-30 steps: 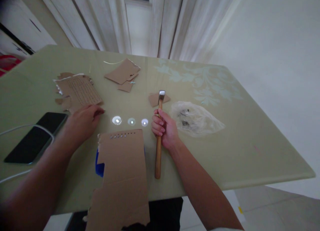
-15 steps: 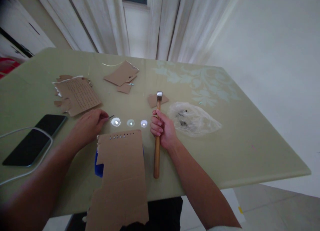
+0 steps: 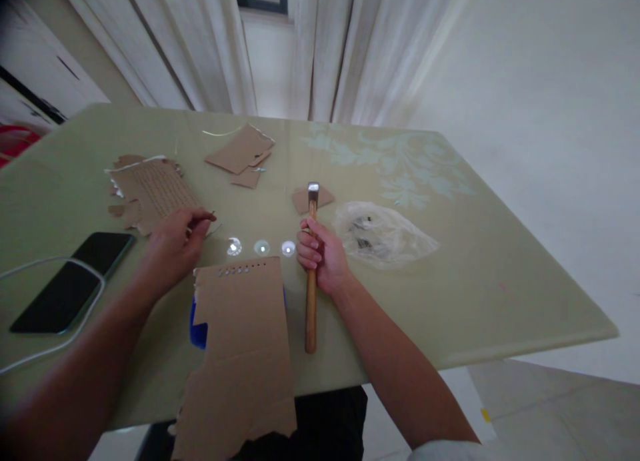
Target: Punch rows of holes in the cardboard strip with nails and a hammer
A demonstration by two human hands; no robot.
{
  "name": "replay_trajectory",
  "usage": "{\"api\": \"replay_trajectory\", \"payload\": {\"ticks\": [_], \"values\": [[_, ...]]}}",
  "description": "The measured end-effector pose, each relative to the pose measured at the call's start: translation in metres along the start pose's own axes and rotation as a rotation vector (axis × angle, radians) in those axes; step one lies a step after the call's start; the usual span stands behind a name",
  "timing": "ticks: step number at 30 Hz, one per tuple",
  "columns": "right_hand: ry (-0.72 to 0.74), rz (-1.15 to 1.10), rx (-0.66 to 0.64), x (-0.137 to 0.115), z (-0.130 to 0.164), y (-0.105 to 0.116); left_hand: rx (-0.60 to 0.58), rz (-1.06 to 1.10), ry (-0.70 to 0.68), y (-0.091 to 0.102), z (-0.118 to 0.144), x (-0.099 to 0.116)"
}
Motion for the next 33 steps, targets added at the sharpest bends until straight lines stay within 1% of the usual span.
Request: {"api": "replay_trajectory", "payload": {"ticks": [2,4,5,7,9,10,12,16,20,27,33], "values": [[-0.001,-0.002,0.008,0.000,0.000,-0.001,0.010,0.250,0.059,0.009,0.002,0.013],[-0.007,-0.006,0.020,0.001,0.001,-0.002,0.014,0.436,0.047,0.021,0.008,0.031],[-0.015,-0.008,0.025,0.001,0.001,-0.003,0.018,0.494,0.014,0.026,0.012,0.040],[-0.028,-0.015,0.028,0.001,0.002,-0.004,-0.004,0.542,-0.089,0.035,0.021,0.057],[-0.036,-0.019,0.024,0.002,0.003,-0.005,-0.077,0.513,-0.189,0.039,0.029,0.068],[-0.037,-0.020,0.022,0.002,0.003,-0.005,-0.110,0.486,-0.217,0.038,0.032,0.071],[-0.036,-0.018,0.018,0.003,0.003,-0.006,-0.138,0.425,-0.233,0.036,0.036,0.074],[-0.036,-0.014,0.019,0.003,0.003,-0.007,-0.110,0.360,-0.264,0.031,0.038,0.075],[-0.046,-0.011,0.017,0.003,0.002,-0.007,-0.137,0.350,-0.311,0.031,0.038,0.076],[-0.017,-0.002,-0.038,0.005,0.000,-0.003,-0.173,0.362,-0.319,0.031,0.039,0.074],[-0.038,-0.026,-0.019,0.006,0.001,-0.003,-0.163,0.377,-0.320,0.030,0.040,0.076]]}}
Point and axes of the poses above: each hand's wrist, its own z-axis away from the middle knuckle, its own y-axis out of the back of the hand, x = y × z, the point moved 1 cm from there along -z, towards the middle knuckle, and after that the axes turned 7 degrees about x, right-handed, at the moved point
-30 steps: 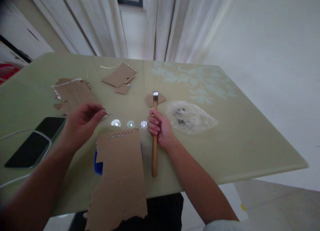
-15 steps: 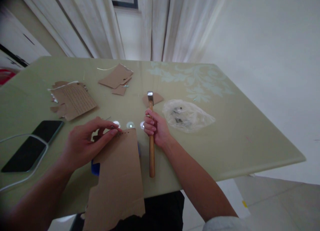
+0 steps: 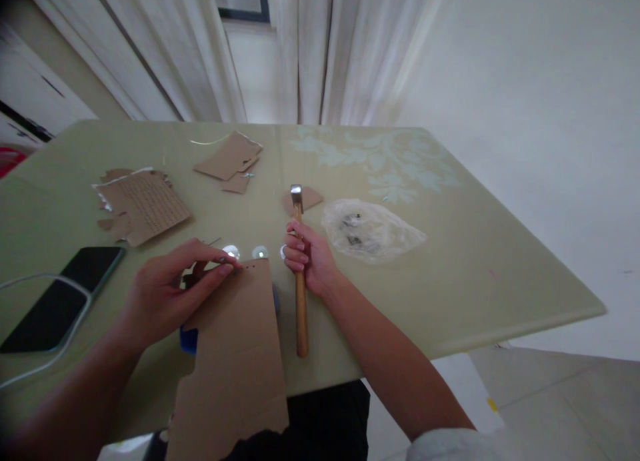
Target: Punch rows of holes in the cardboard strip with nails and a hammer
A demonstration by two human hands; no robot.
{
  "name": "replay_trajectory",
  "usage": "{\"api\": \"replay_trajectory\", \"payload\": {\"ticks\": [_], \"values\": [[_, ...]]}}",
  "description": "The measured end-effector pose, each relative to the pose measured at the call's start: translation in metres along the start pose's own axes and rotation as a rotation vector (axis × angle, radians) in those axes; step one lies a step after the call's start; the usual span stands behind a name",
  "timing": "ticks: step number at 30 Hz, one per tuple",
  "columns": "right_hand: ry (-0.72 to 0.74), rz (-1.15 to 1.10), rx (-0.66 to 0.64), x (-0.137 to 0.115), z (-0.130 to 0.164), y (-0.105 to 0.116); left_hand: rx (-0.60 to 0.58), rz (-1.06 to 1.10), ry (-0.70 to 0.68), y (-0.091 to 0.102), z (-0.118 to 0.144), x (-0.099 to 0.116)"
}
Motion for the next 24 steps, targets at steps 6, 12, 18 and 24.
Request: {"api": "replay_trajectory", "payload": {"ticks": [6,12,18,24], "values": [[0.000,-0.010,0.000,0.0000,-0.0003,0.0000,-0.021,0.003,0.014,0.0000,0.0011,-0.0014],[-0.013,-0.013,0.018,-0.0005,0.0003,-0.0010,-0.007,0.011,0.019,-0.0006,0.0013,-0.0012],[-0.007,-0.007,0.010,-0.0002,0.0006,-0.0017,0.001,0.013,0.004,-0.0005,-0.0012,0.0033],[-0.017,-0.014,0.021,0.0003,-0.0003,-0.0015,-0.005,0.002,0.001,-0.0009,-0.0023,0.0051]]}}
Point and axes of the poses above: each hand's wrist, its own z-axis away from the middle knuckle, its own y-axis out of the back of the hand, x = y × z, the point moved 1 cm from there along -z, towards the middle knuckle, and after that the axes turned 7 degrees about x, right-handed, at the moved point
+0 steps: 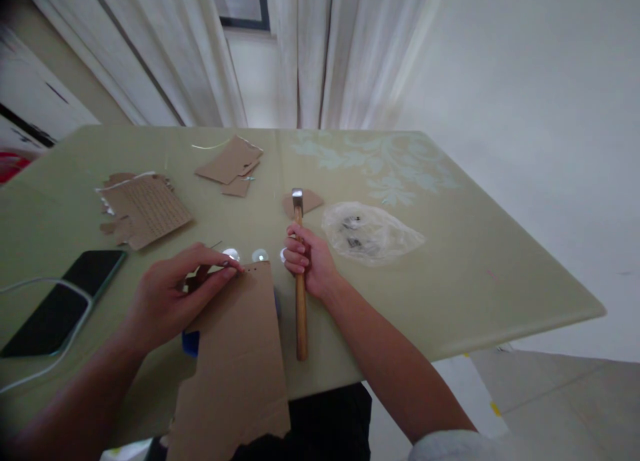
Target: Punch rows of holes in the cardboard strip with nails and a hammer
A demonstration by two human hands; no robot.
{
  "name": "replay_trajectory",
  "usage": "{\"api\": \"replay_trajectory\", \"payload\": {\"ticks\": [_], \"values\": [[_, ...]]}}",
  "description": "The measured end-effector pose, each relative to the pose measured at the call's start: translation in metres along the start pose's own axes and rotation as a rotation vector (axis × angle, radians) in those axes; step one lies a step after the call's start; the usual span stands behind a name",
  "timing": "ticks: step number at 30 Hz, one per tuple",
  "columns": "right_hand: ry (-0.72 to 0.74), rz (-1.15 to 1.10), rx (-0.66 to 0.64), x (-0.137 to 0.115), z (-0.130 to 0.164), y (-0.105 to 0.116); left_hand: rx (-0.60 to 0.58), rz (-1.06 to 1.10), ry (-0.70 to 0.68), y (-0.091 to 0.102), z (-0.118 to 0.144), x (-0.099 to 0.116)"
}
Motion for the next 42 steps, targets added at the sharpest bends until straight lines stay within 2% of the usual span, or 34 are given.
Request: {"api": "replay_trajectory", "payload": {"ticks": [21,30,35,39,42], "values": [[0.000,-0.018,0.002,0.000,0.000,0.000,0.007,-0.004,-0.046,-0.001,0.001,-0.002],[0.004,-0.009,0.007,0.000,-0.002,0.000,0.025,-0.030,-0.147,-0.001,-0.002,0.005],[0.010,0.038,-0.002,0.001,0.000,-0.001,-0.010,-0.036,-0.179,-0.001,-0.002,0.004],[0.051,0.118,-0.001,-0.003,0.002,-0.005,-0.030,-0.025,-0.140,-0.002,-0.001,-0.002],[0.145,0.223,-0.014,-0.011,0.006,-0.009,-0.029,0.010,-0.115,-0.004,-0.002,-0.006]]}}
Point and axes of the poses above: each hand's wrist, its own z-axis away from the middle knuckle, its own y-axis out of the back of the hand, x = y × z, the point moved 1 cm from there along -z, towards the middle knuckle, and after that the axes turned 7 degrees about x, right-handed, at the moved point
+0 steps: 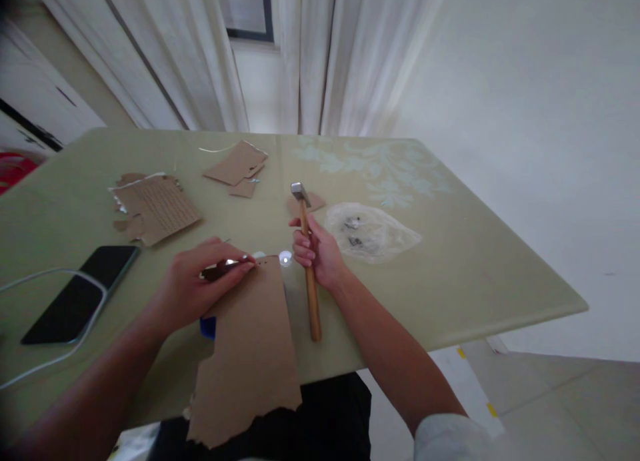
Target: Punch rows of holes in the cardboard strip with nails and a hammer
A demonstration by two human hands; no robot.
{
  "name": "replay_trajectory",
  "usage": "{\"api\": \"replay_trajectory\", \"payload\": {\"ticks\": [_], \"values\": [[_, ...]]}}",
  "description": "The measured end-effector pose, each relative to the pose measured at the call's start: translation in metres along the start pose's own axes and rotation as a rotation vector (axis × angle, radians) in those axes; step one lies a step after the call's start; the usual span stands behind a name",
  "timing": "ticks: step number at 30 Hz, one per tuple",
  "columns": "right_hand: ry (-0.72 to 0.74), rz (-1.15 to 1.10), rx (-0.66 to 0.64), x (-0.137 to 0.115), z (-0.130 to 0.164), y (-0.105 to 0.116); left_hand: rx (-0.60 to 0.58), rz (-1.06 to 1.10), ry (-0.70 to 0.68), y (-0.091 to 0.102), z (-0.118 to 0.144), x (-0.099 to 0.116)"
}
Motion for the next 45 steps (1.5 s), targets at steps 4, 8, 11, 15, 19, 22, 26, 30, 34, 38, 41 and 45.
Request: {"api": "replay_trajectory", "payload": {"ticks": [4,8,11,15,19,22,26,30,34,38,41,45], "values": [[0.221,0.242,-0.015,-0.018,0.018,-0.003,0.016,0.090,-0.011,-0.003,-0.002,-0.005],[0.377,0.694,0.024,-0.043,0.057,-0.013,-0.013,0.142,0.085,-0.007,-0.001,-0.012],[0.526,1.271,0.019,-0.062,0.089,-0.030,-0.022,0.176,0.120,-0.010,0.000,-0.015],[0.742,1.752,0.080,-0.078,0.115,-0.056,-0.021,0.205,0.098,-0.014,-0.001,-0.016],[0.800,1.818,0.146,-0.076,0.121,-0.068,-0.015,0.213,0.089,-0.015,-0.003,-0.017],[0.753,1.955,0.089,-0.067,0.122,-0.070,-0.032,0.211,0.073,-0.015,-0.004,-0.017],[0.764,2.039,0.107,-0.064,0.127,-0.076,-0.038,0.200,0.047,-0.016,-0.005,-0.018],[0.850,1.986,0.204,-0.065,0.131,-0.081,-0.034,0.203,0.053,-0.016,-0.006,-0.017],[0.757,2.119,0.141,-0.059,0.128,-0.080,-0.073,0.179,0.055,-0.014,-0.007,-0.014],[0.772,2.096,0.148,-0.059,0.127,-0.078,-0.085,0.192,0.056,-0.013,-0.009,-0.014],[0.845,1.951,0.212,-0.062,0.129,-0.077,-0.081,0.210,0.061,-0.014,-0.008,-0.014],[0.787,1.994,0.182,-0.053,0.125,-0.070,-0.100,0.183,0.113,-0.014,-0.007,-0.013]]}}
Point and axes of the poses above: each hand's wrist, its own z-axis away from the middle knuckle, its own y-axis out of the back of the hand, x = y × z, the point moved 1 cm from there along -z, towards the middle knuckle, and after that the axes turned 7 degrees about x, right-handed, at the moved point
